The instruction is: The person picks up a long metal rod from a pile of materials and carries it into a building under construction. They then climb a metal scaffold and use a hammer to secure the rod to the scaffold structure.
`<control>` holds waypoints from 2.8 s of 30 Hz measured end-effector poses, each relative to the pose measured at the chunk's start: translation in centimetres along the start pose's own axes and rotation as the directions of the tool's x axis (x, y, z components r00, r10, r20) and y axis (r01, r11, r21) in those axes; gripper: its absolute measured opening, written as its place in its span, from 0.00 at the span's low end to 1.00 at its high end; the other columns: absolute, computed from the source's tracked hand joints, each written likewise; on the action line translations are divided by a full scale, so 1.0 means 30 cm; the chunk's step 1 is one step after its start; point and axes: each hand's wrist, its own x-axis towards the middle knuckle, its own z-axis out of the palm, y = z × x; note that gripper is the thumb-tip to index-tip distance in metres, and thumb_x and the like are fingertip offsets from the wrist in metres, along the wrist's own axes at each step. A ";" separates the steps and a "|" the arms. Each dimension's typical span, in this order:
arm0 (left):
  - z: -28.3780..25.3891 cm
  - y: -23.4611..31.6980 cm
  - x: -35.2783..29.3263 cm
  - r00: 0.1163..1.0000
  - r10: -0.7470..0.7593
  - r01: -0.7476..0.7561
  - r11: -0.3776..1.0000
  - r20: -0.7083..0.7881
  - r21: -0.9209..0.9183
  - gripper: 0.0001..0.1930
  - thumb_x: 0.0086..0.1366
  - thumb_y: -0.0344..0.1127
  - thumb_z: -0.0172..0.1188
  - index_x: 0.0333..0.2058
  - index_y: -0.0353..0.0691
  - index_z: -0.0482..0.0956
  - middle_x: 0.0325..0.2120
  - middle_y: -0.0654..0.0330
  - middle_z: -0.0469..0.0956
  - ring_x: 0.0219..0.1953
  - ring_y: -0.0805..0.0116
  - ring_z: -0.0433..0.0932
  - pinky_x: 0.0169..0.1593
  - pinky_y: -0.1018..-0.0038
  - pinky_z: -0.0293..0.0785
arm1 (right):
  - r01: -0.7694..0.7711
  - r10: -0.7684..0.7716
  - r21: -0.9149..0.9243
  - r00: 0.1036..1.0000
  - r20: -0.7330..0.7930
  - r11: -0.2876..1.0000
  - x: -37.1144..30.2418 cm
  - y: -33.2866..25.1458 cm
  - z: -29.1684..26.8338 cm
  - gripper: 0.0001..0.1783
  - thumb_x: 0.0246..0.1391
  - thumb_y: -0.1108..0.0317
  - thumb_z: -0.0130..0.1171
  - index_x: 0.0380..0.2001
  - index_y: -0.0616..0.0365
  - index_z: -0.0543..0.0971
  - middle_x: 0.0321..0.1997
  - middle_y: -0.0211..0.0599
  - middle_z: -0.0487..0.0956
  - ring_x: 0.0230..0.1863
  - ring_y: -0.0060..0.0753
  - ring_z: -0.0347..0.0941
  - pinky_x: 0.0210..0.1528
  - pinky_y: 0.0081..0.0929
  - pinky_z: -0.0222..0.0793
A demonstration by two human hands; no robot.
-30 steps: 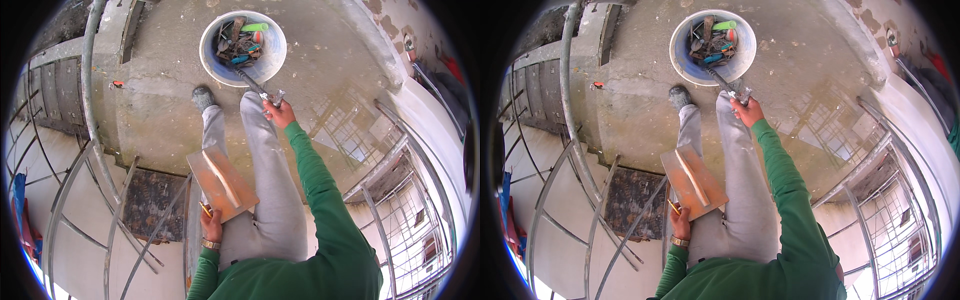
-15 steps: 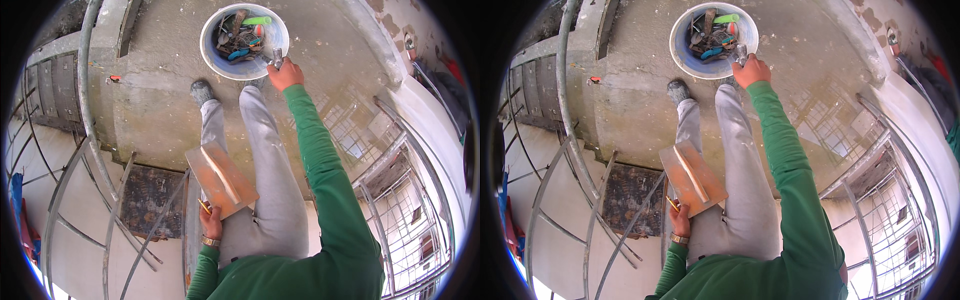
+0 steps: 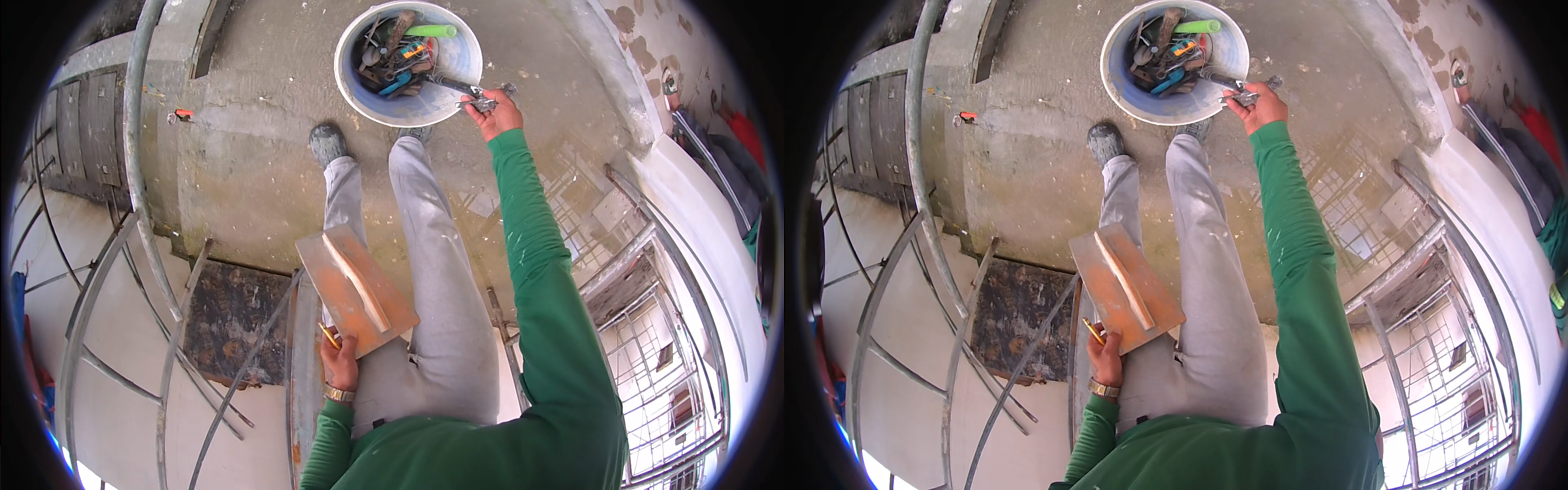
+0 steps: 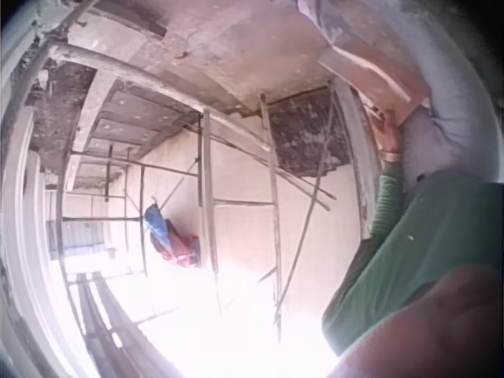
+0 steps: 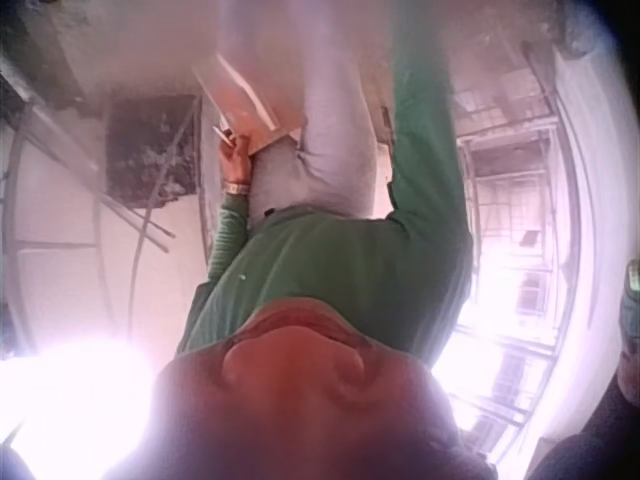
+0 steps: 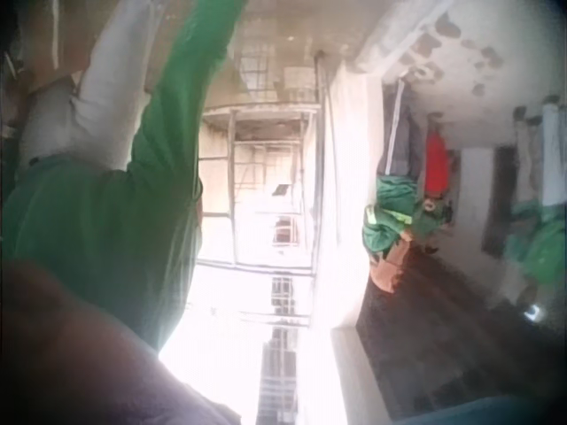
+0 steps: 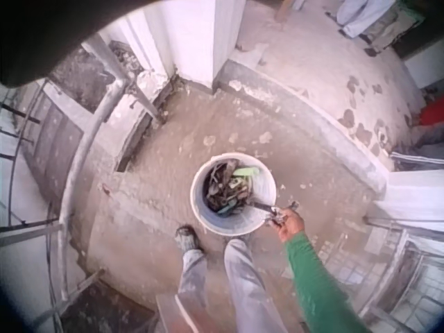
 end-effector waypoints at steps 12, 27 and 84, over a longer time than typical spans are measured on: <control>0.004 0.047 0.022 1.000 0.009 -0.009 0.999 0.001 0.049 0.11 0.58 0.26 0.56 0.40 0.32 0.71 0.25 0.68 0.75 0.21 0.86 0.66 0.24 0.86 0.59 | 0.144 -0.140 0.059 0.989 -0.055 0.988 -0.173 0.056 -0.018 0.16 0.52 0.70 0.52 0.44 0.67 0.73 0.42 0.45 0.78 0.32 0.36 0.76 0.31 0.32 0.79; -0.015 0.041 0.027 0.999 0.000 -0.002 0.999 0.033 0.047 0.12 0.60 0.28 0.57 0.41 0.34 0.69 0.25 0.67 0.75 0.23 0.82 0.69 0.26 0.83 0.63 | 0.103 -0.134 -0.151 0.967 -0.214 0.983 -0.233 0.093 0.020 0.15 0.52 0.68 0.54 0.42 0.64 0.72 0.38 0.41 0.77 0.33 0.36 0.77 0.27 0.35 0.78; 0.038 0.172 0.102 0.793 0.194 -0.111 0.978 0.578 -0.176 0.17 0.62 0.30 0.51 0.51 0.40 0.71 0.28 0.66 0.74 0.29 0.81 0.68 0.35 0.82 0.66 | 0.537 -0.204 -0.825 0.840 0.503 0.177 -0.241 0.292 0.105 0.25 0.49 0.67 0.59 0.50 0.68 0.73 0.57 0.51 0.72 0.58 0.43 0.69 0.57 0.34 0.65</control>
